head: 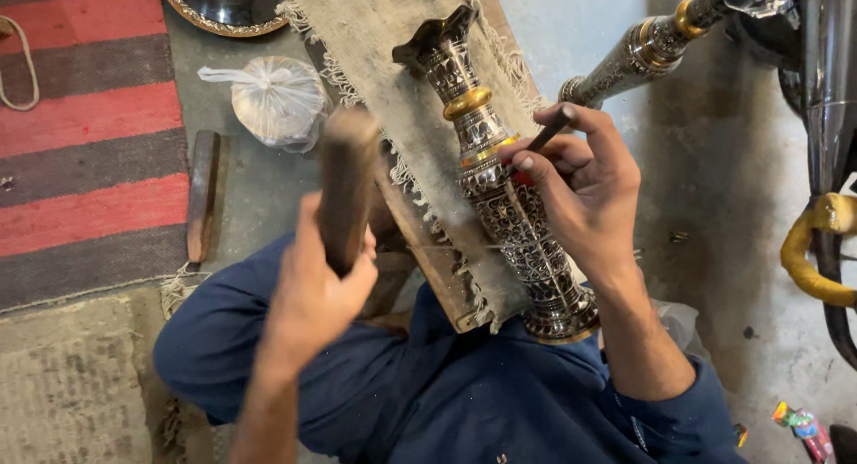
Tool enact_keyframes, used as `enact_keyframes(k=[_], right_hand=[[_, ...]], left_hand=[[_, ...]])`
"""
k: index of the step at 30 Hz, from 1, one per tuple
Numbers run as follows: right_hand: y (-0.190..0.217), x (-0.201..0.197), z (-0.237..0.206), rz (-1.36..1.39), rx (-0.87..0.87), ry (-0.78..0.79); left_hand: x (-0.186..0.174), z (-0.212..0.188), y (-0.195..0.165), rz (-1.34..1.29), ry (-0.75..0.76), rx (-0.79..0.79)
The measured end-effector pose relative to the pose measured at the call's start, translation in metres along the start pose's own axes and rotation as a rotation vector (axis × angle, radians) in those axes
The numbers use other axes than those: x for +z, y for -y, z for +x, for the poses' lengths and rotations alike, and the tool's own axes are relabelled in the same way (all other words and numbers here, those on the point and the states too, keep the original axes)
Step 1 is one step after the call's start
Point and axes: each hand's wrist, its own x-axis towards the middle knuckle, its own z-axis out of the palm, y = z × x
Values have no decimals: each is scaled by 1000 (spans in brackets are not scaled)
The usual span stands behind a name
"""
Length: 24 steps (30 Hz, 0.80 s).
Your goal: The person sits on the floor with an ornate metal vase resting on a padded board on their lap. They hold a chisel against the vase's decorated surface and strike it with a wooden mallet, repositioning the chisel repeatedly to work the pattern along the vase body.
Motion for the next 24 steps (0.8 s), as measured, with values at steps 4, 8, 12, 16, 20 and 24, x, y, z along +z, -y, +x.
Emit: enact_keyframes(k=[4, 8, 12, 16, 20, 24], right_hand=[[-8, 3, -5, -21, 17, -40], [-15, 1, -6, -18, -50, -18], [-17, 2, -9, -21, -63, 4], [-17, 3, -9, -49, -85, 2], [-17, 3, -9, -69, -90, -12], [-16, 3, -9, -62, -99, -19]], left_hand=[[-34, 37, -49, 255, 109, 224], [-58, 59, -85, 601, 151, 490], [-61, 73, -106, 810, 71, 699], [-61, 82, -119, 756, 83, 771], [-59, 86, -124, 599, 188, 673], [-57, 85, -123, 552, 208, 686]])
